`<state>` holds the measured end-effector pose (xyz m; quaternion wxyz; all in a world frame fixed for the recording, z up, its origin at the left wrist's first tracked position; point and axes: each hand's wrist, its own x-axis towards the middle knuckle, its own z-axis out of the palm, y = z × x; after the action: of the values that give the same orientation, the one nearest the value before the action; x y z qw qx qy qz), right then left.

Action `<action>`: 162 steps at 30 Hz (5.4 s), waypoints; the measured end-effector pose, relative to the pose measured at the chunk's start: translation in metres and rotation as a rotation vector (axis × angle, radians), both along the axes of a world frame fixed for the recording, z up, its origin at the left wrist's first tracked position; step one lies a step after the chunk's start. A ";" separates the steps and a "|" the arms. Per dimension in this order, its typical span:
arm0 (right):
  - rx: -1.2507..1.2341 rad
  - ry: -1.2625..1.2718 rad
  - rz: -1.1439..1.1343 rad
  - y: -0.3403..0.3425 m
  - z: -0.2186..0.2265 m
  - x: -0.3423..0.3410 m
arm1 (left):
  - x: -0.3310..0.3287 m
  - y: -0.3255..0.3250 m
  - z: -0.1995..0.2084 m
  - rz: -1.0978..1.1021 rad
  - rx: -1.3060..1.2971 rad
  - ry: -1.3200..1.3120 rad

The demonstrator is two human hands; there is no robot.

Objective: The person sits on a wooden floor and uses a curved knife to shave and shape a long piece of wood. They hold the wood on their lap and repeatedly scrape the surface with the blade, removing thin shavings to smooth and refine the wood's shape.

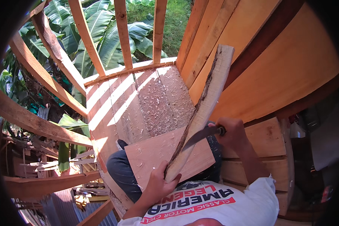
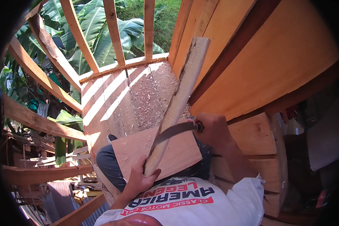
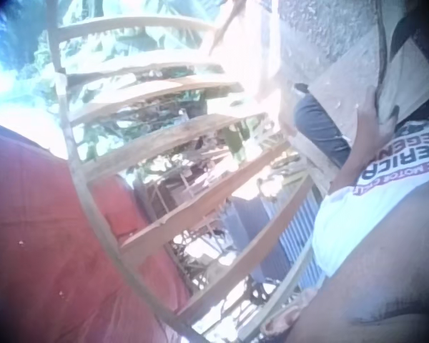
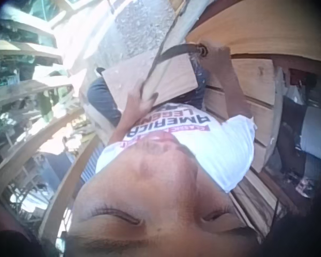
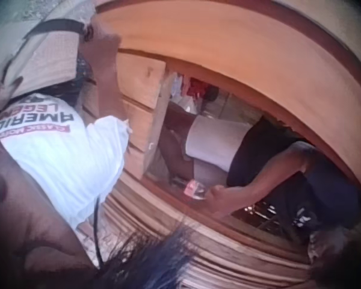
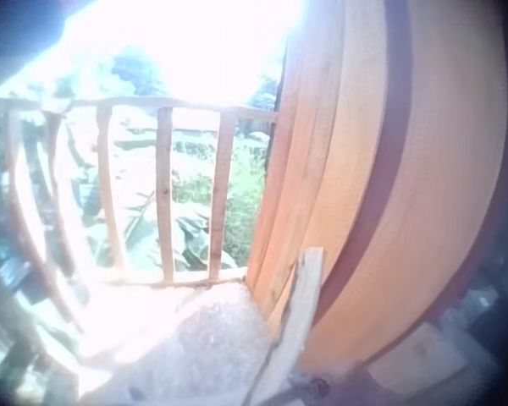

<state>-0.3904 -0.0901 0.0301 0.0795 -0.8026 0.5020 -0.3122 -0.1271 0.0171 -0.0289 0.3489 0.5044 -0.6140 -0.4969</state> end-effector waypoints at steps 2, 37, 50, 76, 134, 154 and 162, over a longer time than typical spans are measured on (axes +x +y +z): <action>0.171 -0.339 -0.400 -0.026 0.007 -0.009 | 0.003 0.002 -0.001 -0.002 0.024 0.003; 0.233 -0.052 0.052 0.011 -0.004 0.028 | 0.028 0.018 -0.055 0.074 0.235 0.282; 0.191 -0.132 -0.201 -0.009 0.003 0.006 | 0.024 0.008 -0.029 0.035 0.104 0.136; 0.182 0.078 0.265 0.009 -0.008 0.013 | 0.024 0.007 -0.048 -0.036 0.041 0.110; 0.057 0.502 0.229 0.013 -0.011 0.019 | 0.007 0.020 -0.067 0.168 -0.005 -0.010; -0.084 0.509 0.099 -0.022 0.012 0.016 | 0.012 0.021 -0.066 0.189 0.018 0.070; -0.118 0.378 0.079 -0.013 -0.003 0.020 | 0.014 0.019 -0.067 0.191 0.011 0.085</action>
<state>-0.3707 -0.1035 0.0266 -0.0513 -0.8694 0.4568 -0.1814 -0.1129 0.0360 -0.0955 0.4176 0.5410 -0.5451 -0.4856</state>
